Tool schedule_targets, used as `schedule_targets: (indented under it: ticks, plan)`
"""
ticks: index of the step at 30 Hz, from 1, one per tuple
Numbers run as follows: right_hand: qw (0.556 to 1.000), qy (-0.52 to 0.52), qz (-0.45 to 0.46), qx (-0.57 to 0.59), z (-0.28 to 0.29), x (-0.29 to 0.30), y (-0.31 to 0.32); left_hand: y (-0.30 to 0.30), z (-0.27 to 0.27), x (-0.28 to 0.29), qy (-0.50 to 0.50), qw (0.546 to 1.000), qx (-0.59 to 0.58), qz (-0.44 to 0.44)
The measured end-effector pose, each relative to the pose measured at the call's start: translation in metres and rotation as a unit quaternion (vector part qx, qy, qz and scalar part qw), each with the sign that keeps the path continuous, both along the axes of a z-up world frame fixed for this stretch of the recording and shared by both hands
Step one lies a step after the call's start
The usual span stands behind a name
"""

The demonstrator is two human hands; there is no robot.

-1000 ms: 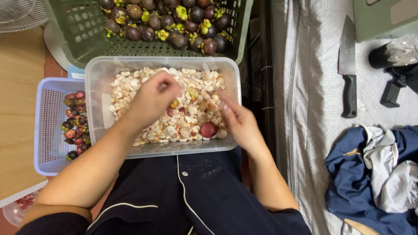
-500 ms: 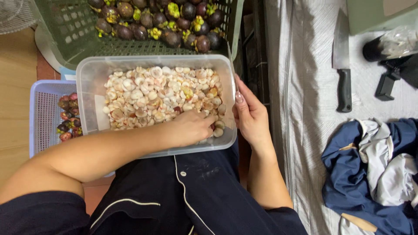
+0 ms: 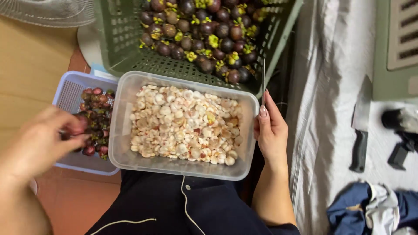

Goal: The person is using a knife to peel mangosteens and placing the white fruit segments into a plastic container.

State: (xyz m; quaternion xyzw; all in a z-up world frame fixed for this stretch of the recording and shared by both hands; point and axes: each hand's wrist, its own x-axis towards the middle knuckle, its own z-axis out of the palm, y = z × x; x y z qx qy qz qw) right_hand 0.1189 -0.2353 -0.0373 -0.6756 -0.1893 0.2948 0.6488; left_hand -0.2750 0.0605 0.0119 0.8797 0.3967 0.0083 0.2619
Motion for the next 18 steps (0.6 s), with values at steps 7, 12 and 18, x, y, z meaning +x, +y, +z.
schedule_targets:
  ticks: [7, 12, 18]
  plan:
    - [0.998, -0.054, 0.02, -0.027, 0.004, -0.006, 0.013, 0.074, 0.007, 0.101, -0.011, 0.966, 0.242, -0.09]
    - [0.997, -0.061, -0.005, -0.055, 0.012, -0.017, 0.004, 0.174, -0.094, 0.284, -0.133, 0.973, 0.161, -0.095]
    - [0.997, 0.03, -0.045, -0.051, 0.008, -0.025, -0.016, 0.264, -0.224, 0.391, -0.059, 0.958, 0.275, -0.06]
